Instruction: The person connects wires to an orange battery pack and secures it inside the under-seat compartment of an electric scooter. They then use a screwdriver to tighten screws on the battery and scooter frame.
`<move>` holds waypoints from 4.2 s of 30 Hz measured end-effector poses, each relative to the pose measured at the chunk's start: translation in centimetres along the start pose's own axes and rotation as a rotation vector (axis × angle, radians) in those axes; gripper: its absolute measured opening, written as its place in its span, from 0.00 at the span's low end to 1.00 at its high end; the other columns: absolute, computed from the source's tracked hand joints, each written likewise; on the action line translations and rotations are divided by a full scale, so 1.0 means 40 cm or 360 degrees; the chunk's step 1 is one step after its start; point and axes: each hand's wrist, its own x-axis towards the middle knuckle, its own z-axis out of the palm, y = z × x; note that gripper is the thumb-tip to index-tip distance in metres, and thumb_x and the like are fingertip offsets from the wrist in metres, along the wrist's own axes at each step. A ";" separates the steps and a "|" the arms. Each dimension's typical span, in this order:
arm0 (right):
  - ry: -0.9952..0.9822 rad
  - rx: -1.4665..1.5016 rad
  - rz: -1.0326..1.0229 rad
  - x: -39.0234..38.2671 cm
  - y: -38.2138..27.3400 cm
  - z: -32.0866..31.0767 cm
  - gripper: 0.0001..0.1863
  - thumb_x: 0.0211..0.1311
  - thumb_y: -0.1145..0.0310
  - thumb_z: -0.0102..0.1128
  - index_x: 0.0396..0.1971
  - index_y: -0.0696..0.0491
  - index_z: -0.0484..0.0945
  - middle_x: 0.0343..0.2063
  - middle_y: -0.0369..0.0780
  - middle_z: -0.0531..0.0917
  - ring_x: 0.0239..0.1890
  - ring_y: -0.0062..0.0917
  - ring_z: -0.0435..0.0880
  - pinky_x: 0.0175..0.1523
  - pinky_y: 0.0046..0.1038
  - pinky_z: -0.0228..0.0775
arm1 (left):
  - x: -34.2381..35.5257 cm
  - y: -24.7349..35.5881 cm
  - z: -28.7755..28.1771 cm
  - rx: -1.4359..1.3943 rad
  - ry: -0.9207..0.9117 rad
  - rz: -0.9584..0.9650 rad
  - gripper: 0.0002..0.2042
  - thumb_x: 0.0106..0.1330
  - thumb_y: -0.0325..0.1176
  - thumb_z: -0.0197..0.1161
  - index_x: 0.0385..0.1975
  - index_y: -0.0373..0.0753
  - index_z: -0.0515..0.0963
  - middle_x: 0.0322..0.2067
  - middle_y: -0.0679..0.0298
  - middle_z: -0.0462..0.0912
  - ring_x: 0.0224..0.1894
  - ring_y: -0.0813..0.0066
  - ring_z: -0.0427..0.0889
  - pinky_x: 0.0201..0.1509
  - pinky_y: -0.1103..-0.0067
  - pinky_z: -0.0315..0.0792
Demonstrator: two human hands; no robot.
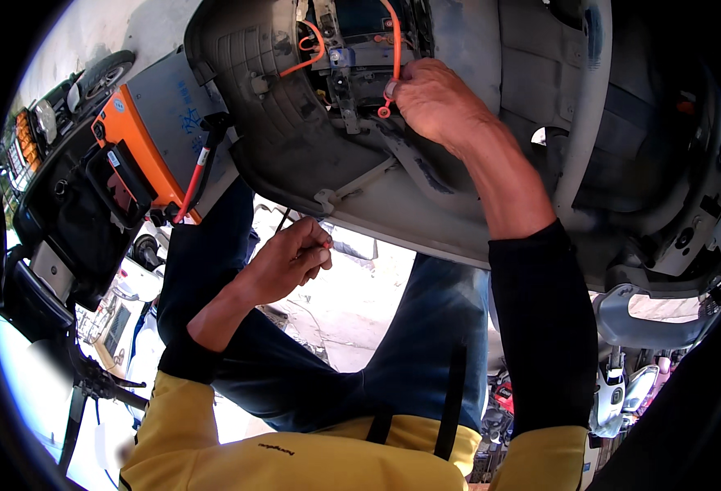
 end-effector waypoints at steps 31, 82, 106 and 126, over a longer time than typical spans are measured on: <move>-0.0268 0.0831 0.0496 0.021 0.041 0.039 0.07 0.72 0.65 0.60 0.42 0.53 0.78 0.23 0.28 0.68 0.22 0.12 0.61 0.28 0.19 0.53 | 0.201 -0.226 0.080 -0.1100 0.0300 0.0089 0.06 0.76 0.27 0.55 0.43 0.31 0.73 0.30 0.56 0.84 0.29 0.76 0.85 0.29 0.79 0.80; 0.0891 -0.0833 0.0109 0.133 0.152 -0.104 0.19 0.63 0.53 0.61 0.42 0.54 0.84 0.42 0.49 0.88 0.51 0.47 0.84 0.58 0.40 0.73 | 0.673 -0.523 -0.127 -0.2764 0.0630 0.1497 0.21 0.71 0.44 0.62 0.55 0.35 0.79 0.53 0.55 0.85 0.58 0.63 0.81 0.67 0.66 0.73; 0.0448 -0.0811 -0.0165 0.056 0.012 0.067 0.14 0.72 0.60 0.49 0.44 0.50 0.82 0.36 0.51 0.86 0.46 0.52 0.83 0.53 0.47 0.73 | 0.627 -0.366 -0.123 -0.0810 0.0972 0.1041 0.14 0.73 0.39 0.61 0.48 0.36 0.76 0.44 0.59 0.82 0.48 0.71 0.80 0.56 0.74 0.74; -0.0359 -0.0820 -0.0477 0.366 0.046 0.358 0.19 0.69 0.66 0.50 0.55 0.57 0.77 0.52 0.55 0.82 0.59 0.49 0.78 0.61 0.42 0.71 | 0.542 -0.569 -0.014 -0.0824 0.1165 0.0430 0.13 0.74 0.40 0.59 0.45 0.36 0.75 0.40 0.58 0.81 0.44 0.69 0.78 0.51 0.72 0.74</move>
